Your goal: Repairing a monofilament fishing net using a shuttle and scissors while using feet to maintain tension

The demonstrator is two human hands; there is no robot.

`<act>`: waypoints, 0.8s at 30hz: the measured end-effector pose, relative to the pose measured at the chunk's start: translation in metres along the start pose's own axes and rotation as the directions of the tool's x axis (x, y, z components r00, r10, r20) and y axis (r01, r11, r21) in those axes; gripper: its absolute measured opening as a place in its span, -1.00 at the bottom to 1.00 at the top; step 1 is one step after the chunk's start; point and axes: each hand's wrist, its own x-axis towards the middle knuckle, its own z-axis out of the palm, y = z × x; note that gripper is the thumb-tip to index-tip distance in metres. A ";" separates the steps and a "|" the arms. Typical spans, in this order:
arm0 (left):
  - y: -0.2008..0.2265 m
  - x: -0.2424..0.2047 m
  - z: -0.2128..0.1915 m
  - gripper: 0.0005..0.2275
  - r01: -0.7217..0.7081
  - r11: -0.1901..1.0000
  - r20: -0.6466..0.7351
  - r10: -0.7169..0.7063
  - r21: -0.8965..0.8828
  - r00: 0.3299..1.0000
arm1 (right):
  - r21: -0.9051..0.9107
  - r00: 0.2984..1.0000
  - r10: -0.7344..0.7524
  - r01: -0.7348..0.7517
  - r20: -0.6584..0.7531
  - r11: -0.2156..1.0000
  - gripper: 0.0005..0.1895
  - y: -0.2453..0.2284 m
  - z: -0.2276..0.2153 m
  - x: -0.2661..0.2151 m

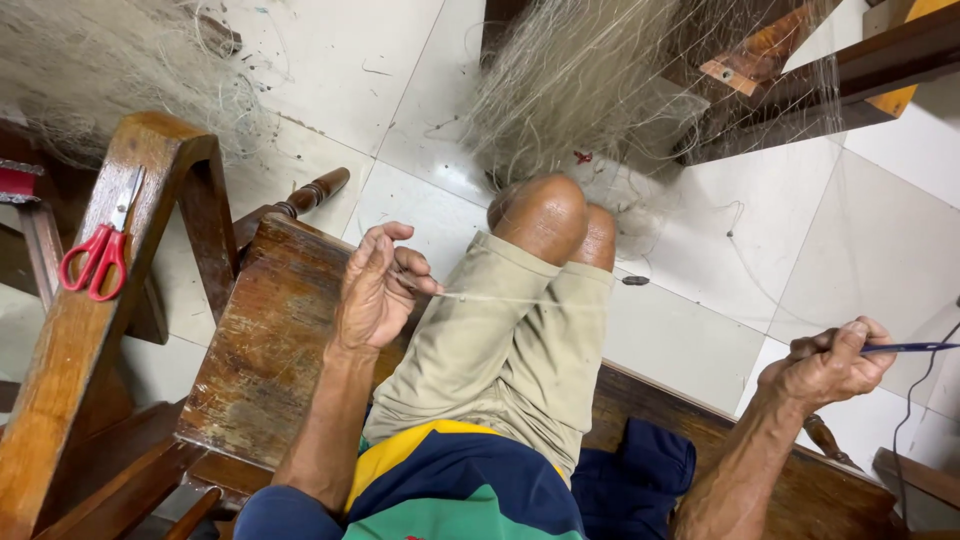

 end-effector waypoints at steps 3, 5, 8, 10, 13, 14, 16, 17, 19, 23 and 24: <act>-0.003 -0.003 0.000 -0.72 -0.018 0.999 0.021 0.017 0.045 1.000 | 0.022 0.998 0.058 -0.058 -0.034 0.998 -0.70 -0.006 0.007 0.007; -0.002 -0.006 0.011 -0.73 -0.048 0.998 0.021 0.047 0.035 0.999 | 0.046 1.000 0.019 -0.019 -0.015 0.999 -0.68 -0.004 0.005 0.010; 0.002 -0.010 0.025 -0.74 -0.075 0.996 0.017 0.075 0.038 0.997 | 0.086 1.000 -0.005 0.006 -0.020 0.996 -0.71 -0.005 -0.001 0.009; 0.006 -0.013 0.034 -0.73 -0.073 0.996 0.018 0.072 0.048 0.997 | 0.102 0.999 0.007 -0.003 -0.043 0.995 -0.78 -0.006 -0.006 0.005; 0.010 -0.017 0.044 -0.71 -0.056 0.997 0.026 0.055 0.048 0.998 | 0.128 0.999 0.019 -0.014 -0.041 0.992 -0.84 -0.003 -0.012 -0.007; 0.011 -0.017 0.046 -0.71 -0.035 0.998 -0.001 0.035 0.058 0.999 | 0.117 1.000 0.001 -0.001 -0.005 0.993 -0.78 -0.001 -0.012 -0.012; 0.010 -0.018 0.046 -0.70 -0.016 0.998 -0.028 0.018 0.066 0.999 | 0.108 0.999 -0.018 0.015 0.033 0.994 -0.72 0.000 -0.012 -0.021; 0.009 -0.018 0.045 -0.72 0.001 0.997 -0.067 0.004 0.079 0.998 | 0.074 0.999 0.008 -0.011 0.036 0.997 -0.63 -0.001 -0.011 -0.025; 0.011 -0.018 0.046 -0.73 0.011 0.996 -0.098 -0.002 0.091 0.995 | 0.050 0.999 0.029 -0.031 0.039 0.998 -0.54 -0.001 -0.006 -0.026; 0.015 -0.034 0.051 -0.80 0.046 0.998 0.011 -0.046 -0.037 0.999 | 0.149 0.996 0.086 -0.085 -0.002 0.985 -0.77 -0.006 -0.013 -0.020; 0.016 -0.038 0.051 -0.81 0.066 0.995 0.053 -0.062 -0.081 0.997 | 0.192 0.998 0.070 -0.069 -0.002 0.979 -0.83 -0.007 -0.015 -0.018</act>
